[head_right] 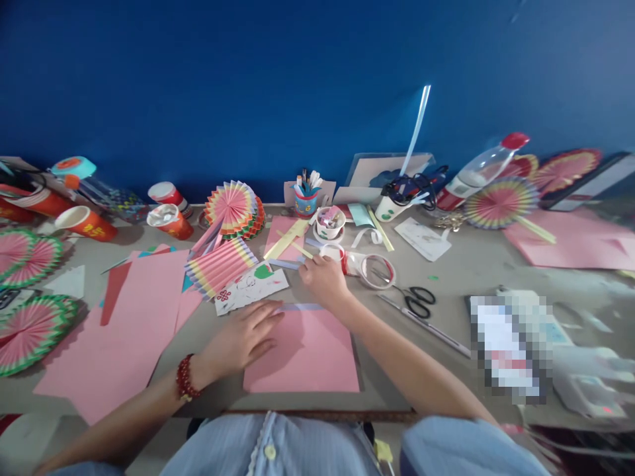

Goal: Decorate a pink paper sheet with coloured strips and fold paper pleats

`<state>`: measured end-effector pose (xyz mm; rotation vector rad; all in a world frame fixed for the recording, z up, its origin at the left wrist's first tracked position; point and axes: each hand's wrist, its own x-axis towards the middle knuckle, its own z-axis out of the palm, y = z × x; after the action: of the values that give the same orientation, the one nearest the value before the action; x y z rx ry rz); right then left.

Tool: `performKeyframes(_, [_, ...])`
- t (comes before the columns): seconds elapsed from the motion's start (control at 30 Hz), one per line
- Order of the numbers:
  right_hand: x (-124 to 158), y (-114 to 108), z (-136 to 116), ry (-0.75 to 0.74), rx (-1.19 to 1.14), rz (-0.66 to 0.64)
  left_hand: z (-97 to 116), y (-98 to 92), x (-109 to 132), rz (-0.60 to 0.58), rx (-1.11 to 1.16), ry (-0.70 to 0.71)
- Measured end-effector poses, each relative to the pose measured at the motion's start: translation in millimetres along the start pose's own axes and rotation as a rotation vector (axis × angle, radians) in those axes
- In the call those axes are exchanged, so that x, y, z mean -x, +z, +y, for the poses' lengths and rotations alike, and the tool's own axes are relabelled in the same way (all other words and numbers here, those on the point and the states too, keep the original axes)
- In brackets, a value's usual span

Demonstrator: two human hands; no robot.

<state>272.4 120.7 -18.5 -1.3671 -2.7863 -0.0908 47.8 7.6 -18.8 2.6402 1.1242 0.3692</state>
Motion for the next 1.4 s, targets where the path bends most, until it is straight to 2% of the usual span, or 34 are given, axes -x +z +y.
performKeyframes(0.1, [1,-3,4,0.036,-0.001,0.02,-12,-15.5,4,0.126,0.03,-0.133])
performKeyframes(0.2, [8,-19,5,0.099,-0.044,0.071,-23,-31.9,4,0.254,0.087,-0.24])
performKeyframes(0.27, [16,-35,3,0.095,-0.15,0.083,-25,-41.1,0,0.322,0.146,-0.245])
performKeyframes(0.33, [25,-50,-2,0.015,-0.297,0.04,-24,-48.9,-7,0.333,0.171,-0.219])
performKeyframes(0.43, [38,-66,-11,-0.137,-0.506,-0.038,-16,-58.1,-17,0.249,0.179,-0.157])
performKeyframes(0.5, [48,-69,-14,-0.172,-0.65,-0.076,-10,-61.6,-20,0.164,0.246,-0.117])
performKeyframes(0.6, [62,-65,-14,-0.088,-0.883,-0.12,-5,-59.0,-16,0.071,0.418,-0.177])
performKeyframes(0.7, [75,-53,-13,0.001,-1.117,-0.18,-5,-46.5,-7,-0.011,0.581,-0.294])
performKeyframes(0.8, [85,-43,-14,0.014,-1.287,-0.229,-7,-33.4,0,-0.06,0.655,-0.352])
performKeyframes(0.93, [90,-38,-16,0.006,-1.356,-0.255,-6,-30.6,0,0.058,0.613,-0.332])
performKeyframes(0.97, [91,-38,-17,0.008,-1.365,-0.266,-5,-32.0,-1,0.048,0.599,-0.298])
performKeyframes(1.03, [93,-36,-17,0.029,-1.383,-0.28,-4,-34.8,-2,-0.044,0.606,-0.263])
performKeyframes(1.13, [96,-30,-17,0.07,-1.414,-0.275,-1,-35.4,-2,-0.168,0.699,-0.357])
performKeyframes(1.27, [101,-24,-20,0.092,-1.394,-0.295,2,-32.1,3,-0.188,0.834,-0.5])
performKeyframes(1.4, [104,-28,-25,0.137,-1.268,-0.31,6,-29.7,9,-0.213,0.867,-0.527])
